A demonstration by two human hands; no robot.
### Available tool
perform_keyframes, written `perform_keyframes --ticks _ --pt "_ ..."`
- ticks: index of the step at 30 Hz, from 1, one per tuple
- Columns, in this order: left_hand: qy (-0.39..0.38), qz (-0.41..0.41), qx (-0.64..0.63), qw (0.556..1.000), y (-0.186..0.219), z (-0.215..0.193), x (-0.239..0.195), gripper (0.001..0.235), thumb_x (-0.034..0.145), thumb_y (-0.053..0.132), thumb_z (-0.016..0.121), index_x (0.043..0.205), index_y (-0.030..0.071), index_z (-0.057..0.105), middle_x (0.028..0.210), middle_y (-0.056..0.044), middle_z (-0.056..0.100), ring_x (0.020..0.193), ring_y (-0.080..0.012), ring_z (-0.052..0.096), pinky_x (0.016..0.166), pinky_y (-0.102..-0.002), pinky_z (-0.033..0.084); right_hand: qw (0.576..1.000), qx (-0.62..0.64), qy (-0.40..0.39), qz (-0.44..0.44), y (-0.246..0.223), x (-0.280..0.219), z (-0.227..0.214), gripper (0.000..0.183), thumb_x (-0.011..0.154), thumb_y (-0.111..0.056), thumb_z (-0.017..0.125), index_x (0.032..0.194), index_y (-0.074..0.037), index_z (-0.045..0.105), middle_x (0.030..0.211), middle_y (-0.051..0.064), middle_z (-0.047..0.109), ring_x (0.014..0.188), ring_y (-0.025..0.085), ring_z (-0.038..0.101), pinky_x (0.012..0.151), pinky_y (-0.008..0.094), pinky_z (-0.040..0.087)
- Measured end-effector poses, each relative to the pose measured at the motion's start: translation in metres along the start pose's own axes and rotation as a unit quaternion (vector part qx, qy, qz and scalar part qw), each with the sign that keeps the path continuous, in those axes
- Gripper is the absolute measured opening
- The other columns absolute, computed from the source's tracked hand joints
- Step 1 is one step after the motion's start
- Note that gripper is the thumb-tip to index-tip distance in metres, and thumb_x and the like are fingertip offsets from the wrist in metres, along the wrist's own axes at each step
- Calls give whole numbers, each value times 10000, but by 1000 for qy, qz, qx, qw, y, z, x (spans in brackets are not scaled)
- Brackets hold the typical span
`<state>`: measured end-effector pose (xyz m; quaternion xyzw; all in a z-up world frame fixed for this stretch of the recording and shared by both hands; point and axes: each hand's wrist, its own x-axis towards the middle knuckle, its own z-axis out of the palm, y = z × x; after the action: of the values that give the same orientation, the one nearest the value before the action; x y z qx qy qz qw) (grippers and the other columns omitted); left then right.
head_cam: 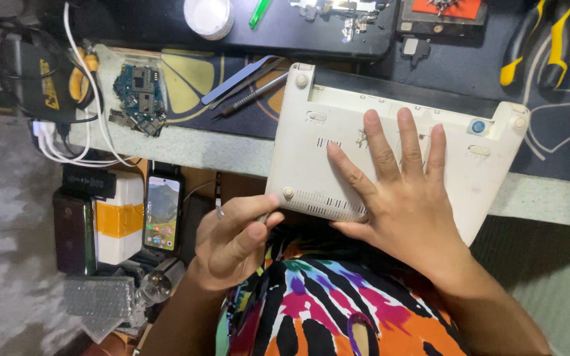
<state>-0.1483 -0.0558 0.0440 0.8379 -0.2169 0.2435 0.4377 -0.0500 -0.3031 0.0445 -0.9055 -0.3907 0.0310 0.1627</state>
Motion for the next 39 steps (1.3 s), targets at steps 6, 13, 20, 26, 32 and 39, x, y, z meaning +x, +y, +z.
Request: perform_keyframes --ticks 6,13,20,26,32,39 --pt "-12 11 43 999 6 7 4 682 1018 -20 653 1589 216 364 1243 -233 629 1055 -389 706 831 -416 644 996 -24 -31 -78 -21 5 8 801 748 -267 785 1505 -232 524 1640 104 376 1545 344 255 1210 674 112" --pt "-44 -7 181 983 12 3 4 552 955 -30 743 1423 185 543 1112 -155 652 912 -306 739 719 -379 641 994 74 26 -80 -28 8 14 745 789 -422 783 1448 -148 570 1560 153 456 1491 390 317 1183 712 116" --pt "53 0 46 998 15 10 -11 496 1063 -34 563 1509 139 432 1335 -256 515 1114 -332 689 888 -343 642 988 53 122 -75 -52 18 28 538 850 -463 771 1329 -232 691 1517 210 462 1476 505 243 1106 799 57" --pt "59 24 130 990 14 13 -17 534 1029 39 755 1461 130 455 1358 -199 489 1081 -265 648 831 -277 614 988 62 111 -93 -55 27 32 266 882 -300 754 1135 -224 777 1489 116 566 1499 383 359 1218 702 116" --pt "31 38 183 982 22 -5 -6 544 963 -31 766 1397 107 469 1158 -153 656 1047 -283 652 816 -370 603 986 88 126 -67 -59 31 31 132 928 -314 745 1029 -229 752 1439 63 592 1454 356 412 1210 683 157" --pt "19 42 126 991 21 -5 4 509 918 -27 756 1321 95 471 1087 -193 596 1036 -362 665 868 -452 642 986 65 131 -76 -57 35 28 139 902 -307 754 1029 -251 756 1422 48 612 1417 351 443 1203 655 164"
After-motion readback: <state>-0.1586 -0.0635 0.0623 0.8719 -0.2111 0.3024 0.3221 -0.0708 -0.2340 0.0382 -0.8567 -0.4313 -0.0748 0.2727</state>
